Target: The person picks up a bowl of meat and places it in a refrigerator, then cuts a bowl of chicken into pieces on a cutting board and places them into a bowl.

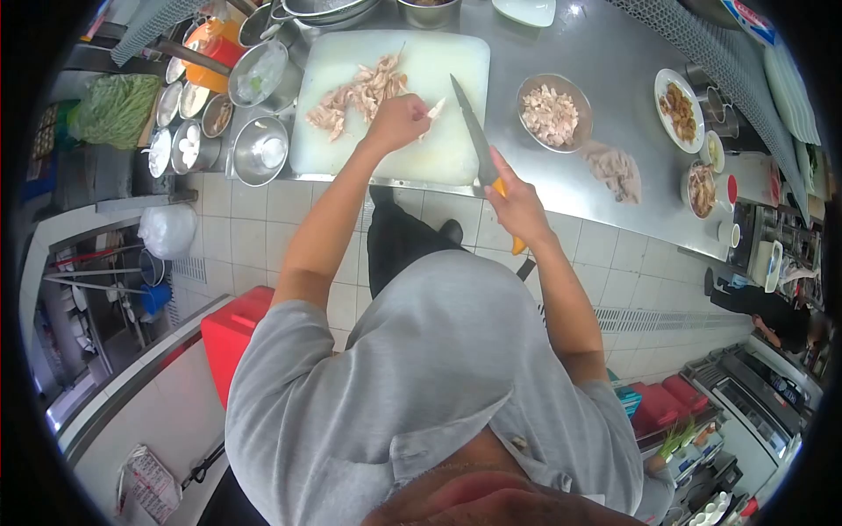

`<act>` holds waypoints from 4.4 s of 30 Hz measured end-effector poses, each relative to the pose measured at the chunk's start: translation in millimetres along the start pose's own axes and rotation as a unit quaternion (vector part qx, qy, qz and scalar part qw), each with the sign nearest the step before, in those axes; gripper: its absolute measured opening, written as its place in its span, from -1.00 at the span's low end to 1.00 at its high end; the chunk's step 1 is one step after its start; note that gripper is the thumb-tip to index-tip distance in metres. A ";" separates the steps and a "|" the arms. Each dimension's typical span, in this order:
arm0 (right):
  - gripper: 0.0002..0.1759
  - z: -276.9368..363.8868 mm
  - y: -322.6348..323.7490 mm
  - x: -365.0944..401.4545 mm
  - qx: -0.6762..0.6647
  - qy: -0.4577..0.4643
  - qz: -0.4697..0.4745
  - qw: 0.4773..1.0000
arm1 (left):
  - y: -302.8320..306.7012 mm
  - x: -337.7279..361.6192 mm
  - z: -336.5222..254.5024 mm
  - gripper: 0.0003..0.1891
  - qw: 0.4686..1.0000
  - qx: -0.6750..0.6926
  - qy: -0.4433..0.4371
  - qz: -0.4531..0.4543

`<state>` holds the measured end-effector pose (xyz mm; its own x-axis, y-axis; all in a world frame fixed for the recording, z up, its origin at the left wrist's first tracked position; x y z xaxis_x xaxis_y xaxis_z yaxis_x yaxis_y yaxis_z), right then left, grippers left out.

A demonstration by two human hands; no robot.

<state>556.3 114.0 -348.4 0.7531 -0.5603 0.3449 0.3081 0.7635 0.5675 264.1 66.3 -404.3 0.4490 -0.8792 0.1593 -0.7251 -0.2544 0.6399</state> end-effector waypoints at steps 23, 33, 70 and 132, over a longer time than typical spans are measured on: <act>-0.15 20.7 3.6 -1.3 0.152 0.085 -0.036 0.984 | -10.1 -12.9 -11.8 -0.78 0.987 -0.153 -0.043 -0.013; -0.16 17.9 -7.8 -23.7 0.213 0.078 -0.009 0.974 | -8.5 -15.4 -7.8 -0.81 0.988 -0.151 -0.024 -0.033; -0.11 34.6 -19.6 -24.9 0.242 0.076 0.038 0.967 | -7.0 -13.9 -6.9 -0.82 0.991 -0.130 -0.023 -0.036; -0.11 33.7 -31.9 -8.3 0.221 0.089 0.063 0.969 | 46.6 21.8 25.0 -0.87 0.985 -0.118 -0.035 -0.125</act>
<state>520.7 83.4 -344.2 0.8689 -0.3774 0.3203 -0.0419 0.5887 0.8073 227.0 25.2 -389.8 0.5544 -0.8291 -0.0728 -0.4519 -0.3734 0.8102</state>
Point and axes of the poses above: each hand's wrist, its own x-axis away from the middle knuckle, its own y-axis out of the back of the hand, z = x × y, the point moved 3 cm from there along -x, towards the middle knuckle, and after that the axes turned 9 degrees about y, right-handed, at the moved point
